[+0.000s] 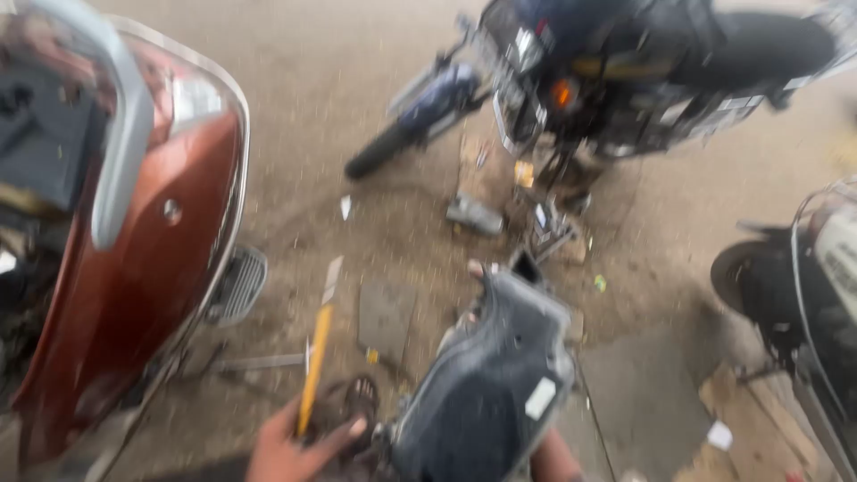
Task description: The recorder is disassembling a motorcycle air filter housing using a screwdriver.
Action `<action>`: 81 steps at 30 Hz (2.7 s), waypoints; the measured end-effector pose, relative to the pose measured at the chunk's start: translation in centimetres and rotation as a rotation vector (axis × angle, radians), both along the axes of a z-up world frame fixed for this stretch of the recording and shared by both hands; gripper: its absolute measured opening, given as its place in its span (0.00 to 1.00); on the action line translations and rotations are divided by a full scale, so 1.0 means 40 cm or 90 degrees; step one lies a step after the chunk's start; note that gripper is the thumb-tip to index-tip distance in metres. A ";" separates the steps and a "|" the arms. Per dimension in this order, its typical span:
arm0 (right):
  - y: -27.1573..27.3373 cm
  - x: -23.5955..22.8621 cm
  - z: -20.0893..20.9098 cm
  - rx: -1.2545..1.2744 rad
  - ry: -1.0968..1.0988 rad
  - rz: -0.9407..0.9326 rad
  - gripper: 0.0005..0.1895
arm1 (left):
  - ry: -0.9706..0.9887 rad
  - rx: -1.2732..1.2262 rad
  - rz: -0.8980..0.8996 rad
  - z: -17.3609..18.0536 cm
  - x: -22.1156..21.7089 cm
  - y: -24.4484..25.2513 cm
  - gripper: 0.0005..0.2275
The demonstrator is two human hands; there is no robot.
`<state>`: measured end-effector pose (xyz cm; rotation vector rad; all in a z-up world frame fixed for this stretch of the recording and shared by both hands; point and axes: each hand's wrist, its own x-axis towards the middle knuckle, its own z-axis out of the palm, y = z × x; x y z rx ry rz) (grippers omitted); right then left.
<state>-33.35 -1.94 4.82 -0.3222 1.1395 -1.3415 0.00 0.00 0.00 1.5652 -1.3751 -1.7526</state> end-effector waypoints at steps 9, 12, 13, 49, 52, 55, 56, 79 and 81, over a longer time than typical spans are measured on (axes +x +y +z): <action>0.208 0.015 -0.424 0.177 -0.137 0.129 0.19 | 0.069 0.099 0.031 0.014 0.010 0.117 0.28; 0.209 0.049 -0.458 0.221 -0.173 0.187 0.19 | 0.047 0.120 0.055 0.026 0.029 0.171 0.30; 0.211 0.071 -0.467 0.233 -0.189 0.202 0.19 | -0.002 0.120 0.052 0.037 0.037 0.178 0.32; -0.060 -0.233 -1.288 0.194 0.343 0.538 0.61 | 0.027 0.243 0.366 -0.877 -0.266 -0.022 0.11; -0.117 -0.199 -1.278 0.244 0.388 0.662 0.55 | -0.091 0.349 0.363 -0.926 -0.236 -0.071 0.10; -0.196 -0.220 -1.340 0.251 0.219 0.565 0.58 | 0.046 0.194 0.337 -1.023 -0.240 -0.122 0.10; -0.212 -0.229 -1.361 0.238 0.238 0.551 0.58 | 0.063 0.176 0.325 -1.058 -0.241 -0.138 0.10; -0.172 -0.117 -1.529 -0.343 0.984 0.574 0.57 | 0.141 0.180 0.360 -1.467 -0.288 -0.044 0.09; -0.186 -0.138 -1.621 -0.342 1.022 0.614 0.56 | 0.159 0.168 0.362 -1.477 -0.282 -0.045 0.10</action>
